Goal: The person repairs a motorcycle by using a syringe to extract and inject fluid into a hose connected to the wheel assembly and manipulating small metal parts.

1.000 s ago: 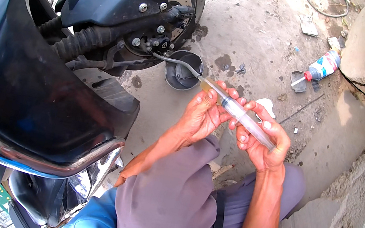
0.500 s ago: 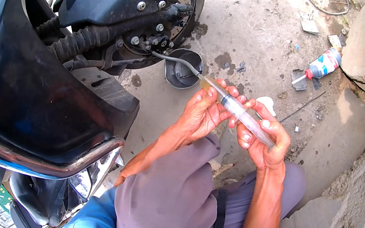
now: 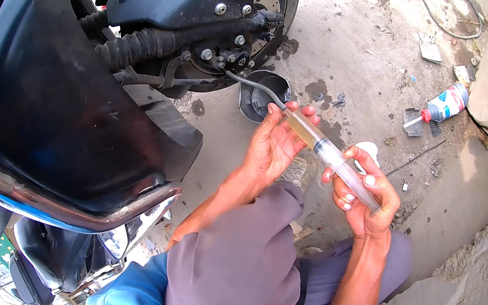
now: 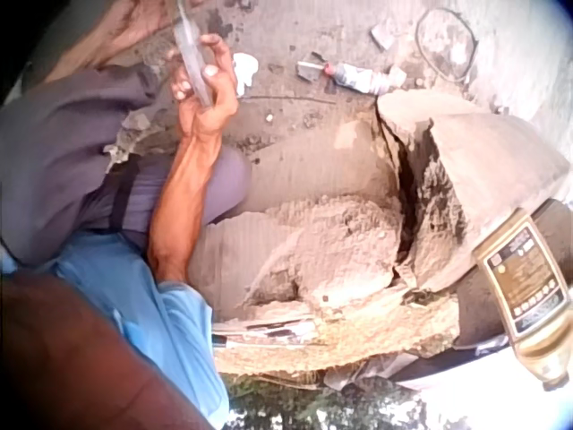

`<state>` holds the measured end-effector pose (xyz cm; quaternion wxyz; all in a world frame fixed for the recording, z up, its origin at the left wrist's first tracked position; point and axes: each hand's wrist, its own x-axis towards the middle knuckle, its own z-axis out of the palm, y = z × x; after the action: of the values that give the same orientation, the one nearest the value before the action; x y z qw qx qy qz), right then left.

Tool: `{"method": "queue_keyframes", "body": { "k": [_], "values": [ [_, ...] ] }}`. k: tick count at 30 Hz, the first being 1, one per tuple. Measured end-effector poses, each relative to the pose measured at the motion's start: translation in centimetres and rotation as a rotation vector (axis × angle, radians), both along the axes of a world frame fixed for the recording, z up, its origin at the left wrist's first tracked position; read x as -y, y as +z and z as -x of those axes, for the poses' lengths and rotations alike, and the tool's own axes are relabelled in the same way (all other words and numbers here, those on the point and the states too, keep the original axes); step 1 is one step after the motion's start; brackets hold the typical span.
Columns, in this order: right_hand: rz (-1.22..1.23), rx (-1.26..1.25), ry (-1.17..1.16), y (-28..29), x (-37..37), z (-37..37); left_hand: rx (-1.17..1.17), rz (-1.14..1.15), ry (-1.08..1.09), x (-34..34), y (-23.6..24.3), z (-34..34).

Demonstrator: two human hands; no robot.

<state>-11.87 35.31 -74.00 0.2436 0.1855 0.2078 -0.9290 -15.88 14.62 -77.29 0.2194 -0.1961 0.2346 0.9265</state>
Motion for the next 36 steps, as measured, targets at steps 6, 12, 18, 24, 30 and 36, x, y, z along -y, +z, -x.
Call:
{"method": "queue_keyframes", "body": {
  "k": [6, 12, 18, 24, 30, 36],
  "values": [
    [-0.038, -0.031, 0.022, -0.2, -0.1, -0.1, 0.094, 0.515, 0.515, 5.6, -2.0, 3.1],
    [-0.040, -0.035, 0.035, -0.2, -0.1, -0.3, 0.197, 0.308, 0.609, 6.2, -1.7, 5.4],
    [-0.050, -0.036, 0.038, -0.3, -0.3, -0.4, 0.177, 0.255, 0.644, 6.4, -1.8, 5.7],
    [-0.059, -0.030, 0.039, -0.1, -0.1, -0.3, 0.173, 0.184, 0.665, 6.7, -1.7, 5.9],
    [-0.034, -0.030, 0.039, 0.1, -0.4, -0.3, 0.232, 0.238, 0.543, 5.8, -1.8, 3.9],
    [-0.066, -0.033, 0.057, -0.1, -0.2, -0.1, 0.281, 0.156, -0.265, 0.3, 2.9, -0.8]
  ]
}}
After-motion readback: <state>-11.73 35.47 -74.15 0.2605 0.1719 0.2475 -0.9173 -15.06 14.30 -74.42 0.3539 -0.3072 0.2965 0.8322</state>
